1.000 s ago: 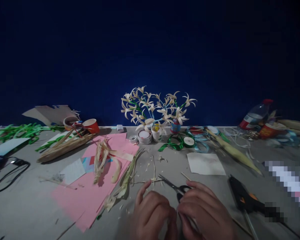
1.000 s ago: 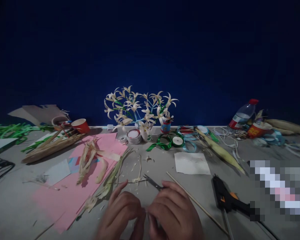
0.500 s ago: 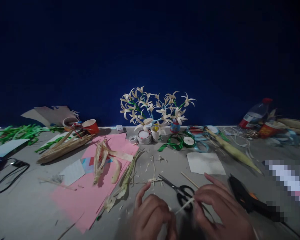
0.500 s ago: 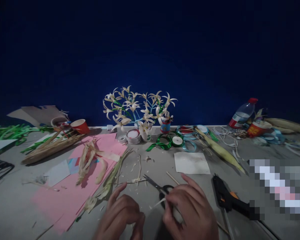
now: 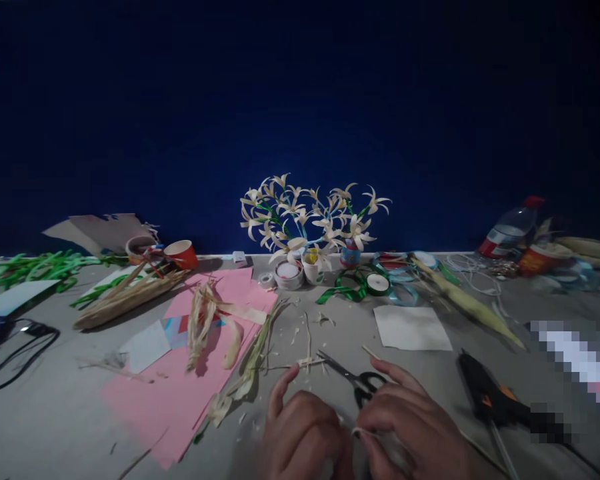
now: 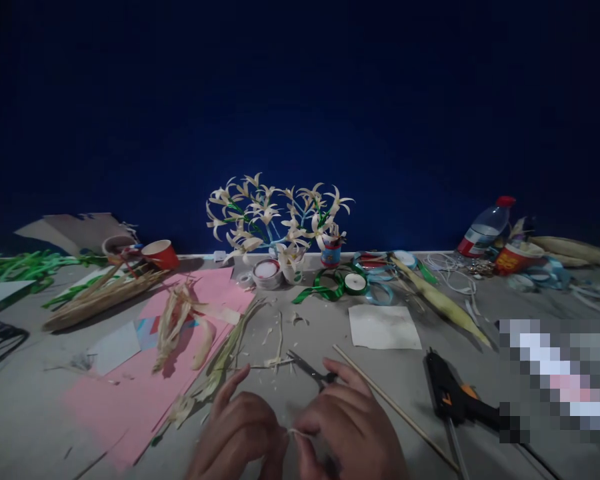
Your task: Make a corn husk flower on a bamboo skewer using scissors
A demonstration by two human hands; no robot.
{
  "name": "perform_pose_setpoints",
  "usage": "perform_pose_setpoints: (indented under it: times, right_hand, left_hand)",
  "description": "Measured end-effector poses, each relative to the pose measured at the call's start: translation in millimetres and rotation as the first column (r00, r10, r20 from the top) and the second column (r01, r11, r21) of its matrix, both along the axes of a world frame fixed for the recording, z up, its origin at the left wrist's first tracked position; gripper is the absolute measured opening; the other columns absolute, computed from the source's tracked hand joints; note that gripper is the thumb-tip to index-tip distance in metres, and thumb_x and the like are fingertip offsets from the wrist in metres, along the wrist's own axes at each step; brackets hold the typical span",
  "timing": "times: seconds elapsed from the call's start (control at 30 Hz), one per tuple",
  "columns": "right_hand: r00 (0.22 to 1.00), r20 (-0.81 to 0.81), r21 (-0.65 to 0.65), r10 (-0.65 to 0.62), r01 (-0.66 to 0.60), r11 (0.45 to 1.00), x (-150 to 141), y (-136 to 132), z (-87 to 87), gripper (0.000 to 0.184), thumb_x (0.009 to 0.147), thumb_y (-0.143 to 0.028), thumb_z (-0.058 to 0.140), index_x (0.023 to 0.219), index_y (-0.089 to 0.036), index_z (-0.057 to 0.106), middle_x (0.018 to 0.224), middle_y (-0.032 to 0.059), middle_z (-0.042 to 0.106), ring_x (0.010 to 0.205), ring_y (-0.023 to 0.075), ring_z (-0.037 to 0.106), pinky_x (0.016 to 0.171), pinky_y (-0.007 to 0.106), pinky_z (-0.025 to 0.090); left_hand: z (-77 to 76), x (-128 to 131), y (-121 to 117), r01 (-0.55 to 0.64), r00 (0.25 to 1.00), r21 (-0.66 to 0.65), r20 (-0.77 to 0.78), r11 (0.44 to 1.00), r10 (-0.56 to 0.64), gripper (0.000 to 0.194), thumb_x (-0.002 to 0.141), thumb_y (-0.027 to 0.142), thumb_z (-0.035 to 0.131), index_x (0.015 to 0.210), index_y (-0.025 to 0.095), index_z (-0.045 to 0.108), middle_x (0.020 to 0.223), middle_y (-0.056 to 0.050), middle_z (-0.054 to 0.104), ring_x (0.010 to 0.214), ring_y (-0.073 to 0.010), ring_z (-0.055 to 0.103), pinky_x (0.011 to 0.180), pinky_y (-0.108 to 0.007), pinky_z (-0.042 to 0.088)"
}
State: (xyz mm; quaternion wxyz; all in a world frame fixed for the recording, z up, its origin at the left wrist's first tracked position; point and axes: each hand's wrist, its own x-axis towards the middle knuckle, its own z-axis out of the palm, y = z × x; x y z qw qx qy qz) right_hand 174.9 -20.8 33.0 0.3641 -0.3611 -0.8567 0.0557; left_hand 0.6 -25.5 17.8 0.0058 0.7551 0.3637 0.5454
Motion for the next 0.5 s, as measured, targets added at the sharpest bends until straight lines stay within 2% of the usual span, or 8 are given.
perform_pose_setpoints:
  times: [0.1,0.2,0.3,0.37,0.43,0.47,0.5]
  right_hand:
    - [0.999,-0.011,0.055,-0.031,0.032,0.998,-1,-1,-4.0,0.018,0.080,-0.004,0.057,0.083,-0.022,0.055,0.064,-0.0051,0.067,0.059,0.0124,0.064,0.104,0.043,0.047]
    - [0.991,-0.079,0.109,-0.108,0.116,0.987,1,0,-5.8,0.018,0.080,-0.005,0.055,0.083,-0.023,0.054,0.064,-0.0047,0.067,0.058,0.0138,0.066,0.100,0.042,0.051]
    - [0.972,-0.139,0.091,-0.190,0.204,0.975,12,-1,-5.6,0.018,0.080,-0.007,0.054,0.085,-0.025,0.055,0.069,-0.0028,0.070,0.070,0.0187,0.072,0.098,0.041,0.052]
    - [0.966,-0.165,-0.008,-0.201,0.202,0.979,23,-2,-3.8,0.022,0.079,-0.009,0.056,0.092,-0.026,0.059,0.081,-0.0007,0.073,0.091,0.0229,0.072,0.099,0.040,0.051]
    - [0.963,-0.226,-0.221,-0.146,0.095,0.971,30,-4,0.4,0.027,0.080,-0.015,0.055,0.102,-0.028,0.062,0.097,0.0008,0.074,0.107,0.0250,0.067,0.097,0.036,0.050]
    - [0.955,-0.275,-0.353,-0.113,0.009,0.936,32,-5,3.3,0.028,0.081,-0.020,0.053,0.107,-0.029,0.062,0.102,0.0014,0.073,0.108,0.0253,0.065,0.094,0.035,0.051]
    - [0.941,-0.328,-0.480,-0.088,-0.086,0.873,31,-5,6.5,0.028,0.083,-0.026,0.050,0.108,-0.029,0.062,0.103,0.0021,0.072,0.105,0.0253,0.065,0.091,0.035,0.051]
  left_hand:
    - [-0.8,4,-1,-0.020,0.996,0.003,0.085,1.000,0.020,0.027,0.071,-0.006,0.056,0.067,0.020,0.050,0.060,0.006,0.059,0.052,-0.0084,0.056,0.098,-0.047,0.045]
    - [-0.1,7,-1,-0.026,0.995,0.012,0.094,1.000,0.025,0.027,0.072,-0.006,0.054,0.068,0.020,0.051,0.059,0.007,0.058,0.051,-0.0079,0.055,0.099,-0.046,0.045]
    - [-0.2,4,-1,-0.049,0.998,0.045,0.052,0.998,0.047,0.028,0.072,-0.006,0.053,0.071,0.022,0.052,0.058,0.007,0.060,0.052,-0.0092,0.058,0.098,-0.046,0.045]
    - [-1.8,-2,-1,-0.084,0.996,0.082,0.000,0.993,0.084,0.029,0.075,-0.006,0.053,0.076,0.023,0.055,0.059,0.006,0.063,0.056,-0.0111,0.062,0.102,-0.046,0.042]
    - [-4.1,-11,0,-0.072,0.995,0.117,-0.064,0.990,0.080,0.029,0.079,-0.004,0.054,0.082,0.024,0.059,0.062,0.006,0.069,0.060,-0.0126,0.066,0.107,-0.047,0.038]
    - [-5.3,-15,1,-0.038,0.993,0.126,-0.104,0.991,0.051,0.028,0.080,-0.002,0.056,0.085,0.025,0.062,0.065,0.005,0.072,0.062,-0.0132,0.067,0.110,-0.047,0.035]
    - [-6.7,-20,1,0.002,0.990,0.129,-0.140,0.992,0.016,0.026,0.081,0.000,0.059,0.087,0.025,0.064,0.068,0.005,0.074,0.064,-0.0136,0.069,0.113,-0.047,0.033]
